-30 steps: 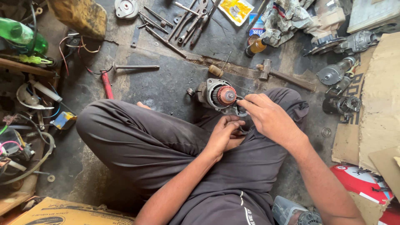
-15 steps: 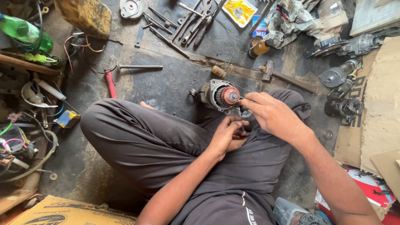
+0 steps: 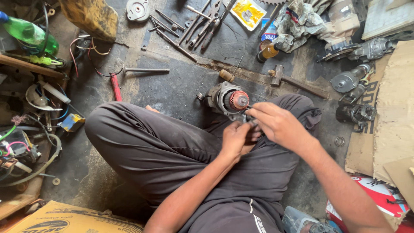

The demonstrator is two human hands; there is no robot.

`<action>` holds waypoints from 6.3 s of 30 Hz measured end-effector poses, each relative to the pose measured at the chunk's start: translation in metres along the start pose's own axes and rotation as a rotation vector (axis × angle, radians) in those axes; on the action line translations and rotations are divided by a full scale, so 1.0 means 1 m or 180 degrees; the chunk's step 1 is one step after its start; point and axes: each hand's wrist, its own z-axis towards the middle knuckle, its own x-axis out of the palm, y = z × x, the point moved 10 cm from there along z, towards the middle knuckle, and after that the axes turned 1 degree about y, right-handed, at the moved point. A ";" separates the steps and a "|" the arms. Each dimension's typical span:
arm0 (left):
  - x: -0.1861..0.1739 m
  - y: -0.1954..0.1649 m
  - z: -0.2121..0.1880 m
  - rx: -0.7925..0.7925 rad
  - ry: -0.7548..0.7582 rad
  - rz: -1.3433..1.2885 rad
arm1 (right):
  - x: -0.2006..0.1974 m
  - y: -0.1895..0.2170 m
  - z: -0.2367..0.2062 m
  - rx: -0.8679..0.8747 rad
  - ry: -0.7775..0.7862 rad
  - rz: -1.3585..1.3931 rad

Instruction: The person sits on the workshop floor assembling a starter motor. They insert the armature into the drive housing, apply grease from a sachet to the shaft, fit the brush end cap over the armature, press components together by hand, and finally tighten the assembly using a T-handle wrench.

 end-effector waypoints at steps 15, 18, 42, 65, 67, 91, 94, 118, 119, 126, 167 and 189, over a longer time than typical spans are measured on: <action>-0.025 -0.046 -0.029 0.0246 0.0712 -0.0019 | 0.012 0.037 -0.016 0.0295 -0.1163 0.0085; -0.024 -0.046 -0.022 0.0171 0.0592 0.0001 | 0.020 0.031 -0.029 0.0449 -0.1434 0.0320; -0.027 -0.034 -0.019 0.0118 0.0130 0.0456 | 0.152 -0.055 -0.064 0.2338 -0.2014 0.5194; -0.108 -0.387 0.137 0.2611 -0.1704 0.4588 | 0.151 -0.054 -0.067 0.2662 -0.1939 0.4803; -0.112 -0.402 0.151 0.2722 -0.2191 0.4739 | 0.153 -0.052 -0.069 0.2744 -0.1954 0.4743; -0.108 -0.419 0.120 0.3114 -0.2691 0.3248 | 0.129 -0.076 -0.078 0.2682 -0.1462 0.4044; -0.018 -0.410 0.085 0.3644 -0.0898 0.2643 | 0.083 -0.074 -0.084 0.2503 -0.2009 0.2771; 0.057 -0.140 -0.076 0.2987 -0.0167 0.3472 | 0.016 -0.030 -0.069 0.1673 -0.2555 0.2123; 0.057 -0.140 -0.077 0.3030 -0.0145 0.3480 | 0.013 -0.024 -0.067 0.1633 -0.2513 0.1858; 0.054 -0.139 -0.071 0.2928 0.0061 0.3263 | 0.001 0.010 -0.055 0.1262 -0.2342 0.0785; 0.047 -0.097 -0.061 0.2848 0.0784 0.3596 | 0.102 -0.237 0.382 0.1316 -0.0361 -0.0211; 0.093 -0.164 -0.117 0.3890 0.0570 0.3770 | 0.024 -0.096 -0.088 0.1192 -0.2758 0.6195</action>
